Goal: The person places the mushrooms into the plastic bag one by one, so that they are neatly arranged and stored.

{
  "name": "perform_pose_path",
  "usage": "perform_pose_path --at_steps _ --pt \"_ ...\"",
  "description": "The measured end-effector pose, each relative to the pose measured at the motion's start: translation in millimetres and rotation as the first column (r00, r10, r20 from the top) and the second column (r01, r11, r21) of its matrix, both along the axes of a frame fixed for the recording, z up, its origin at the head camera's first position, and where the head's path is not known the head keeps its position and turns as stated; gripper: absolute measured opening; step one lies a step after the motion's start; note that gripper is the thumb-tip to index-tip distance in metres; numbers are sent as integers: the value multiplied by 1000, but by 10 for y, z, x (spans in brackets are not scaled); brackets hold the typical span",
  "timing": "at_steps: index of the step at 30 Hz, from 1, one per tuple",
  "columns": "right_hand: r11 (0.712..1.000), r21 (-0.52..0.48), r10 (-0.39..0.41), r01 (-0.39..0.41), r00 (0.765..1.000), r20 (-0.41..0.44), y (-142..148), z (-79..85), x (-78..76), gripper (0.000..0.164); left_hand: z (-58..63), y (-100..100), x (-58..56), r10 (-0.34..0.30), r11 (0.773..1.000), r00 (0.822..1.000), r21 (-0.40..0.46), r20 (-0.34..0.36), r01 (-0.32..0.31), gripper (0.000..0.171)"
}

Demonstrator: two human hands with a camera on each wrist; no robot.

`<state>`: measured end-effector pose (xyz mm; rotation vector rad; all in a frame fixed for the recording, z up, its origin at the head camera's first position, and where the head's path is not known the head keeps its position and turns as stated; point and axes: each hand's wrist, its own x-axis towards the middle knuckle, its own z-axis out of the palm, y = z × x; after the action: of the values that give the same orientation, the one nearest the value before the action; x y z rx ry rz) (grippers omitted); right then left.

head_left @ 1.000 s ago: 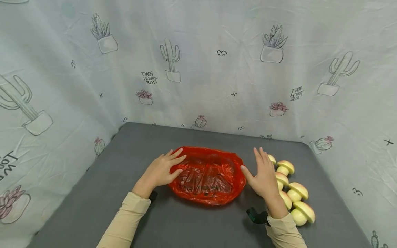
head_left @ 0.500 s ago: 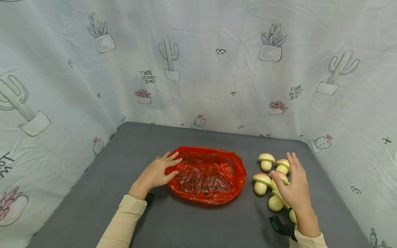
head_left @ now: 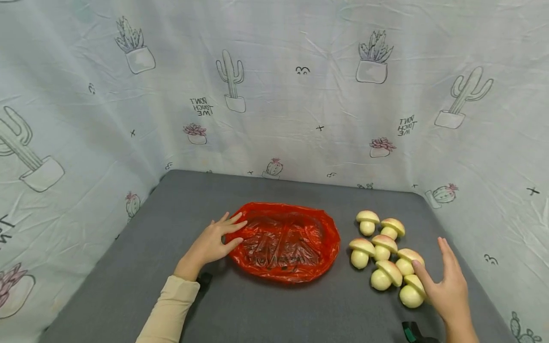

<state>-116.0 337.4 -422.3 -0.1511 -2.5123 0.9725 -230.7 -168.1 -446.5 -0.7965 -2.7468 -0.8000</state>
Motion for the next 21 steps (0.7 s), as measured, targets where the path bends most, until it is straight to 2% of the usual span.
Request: perform_pose_path --at_steps 4,8,12,16,19,21 --pt "999 -1 -36 36 995 93 161 -143 78 79 -32 -20 10 -3 999 1000 48 -17 4 49" --pt "999 7 -51 51 974 222 306 -258 134 82 -44 -14 13 -3 998 1000 57 -13 4 47" --pt "1000 15 -27 23 934 358 409 -357 165 87 -54 5 3 -21 998 1000 56 1 21 44" --pt "1000 17 2 -12 881 474 451 -433 140 93 -78 5 -5 -42 997 999 68 1 41 42" --pt "1000 -4 19 -19 851 524 452 -468 99 98 -87 2 -14 -47 996 999 79 4 47 40" --pt "1000 -19 27 -20 844 536 440 -486 79 100 -89 2 -22 -45 996 999 76 8 44 40"
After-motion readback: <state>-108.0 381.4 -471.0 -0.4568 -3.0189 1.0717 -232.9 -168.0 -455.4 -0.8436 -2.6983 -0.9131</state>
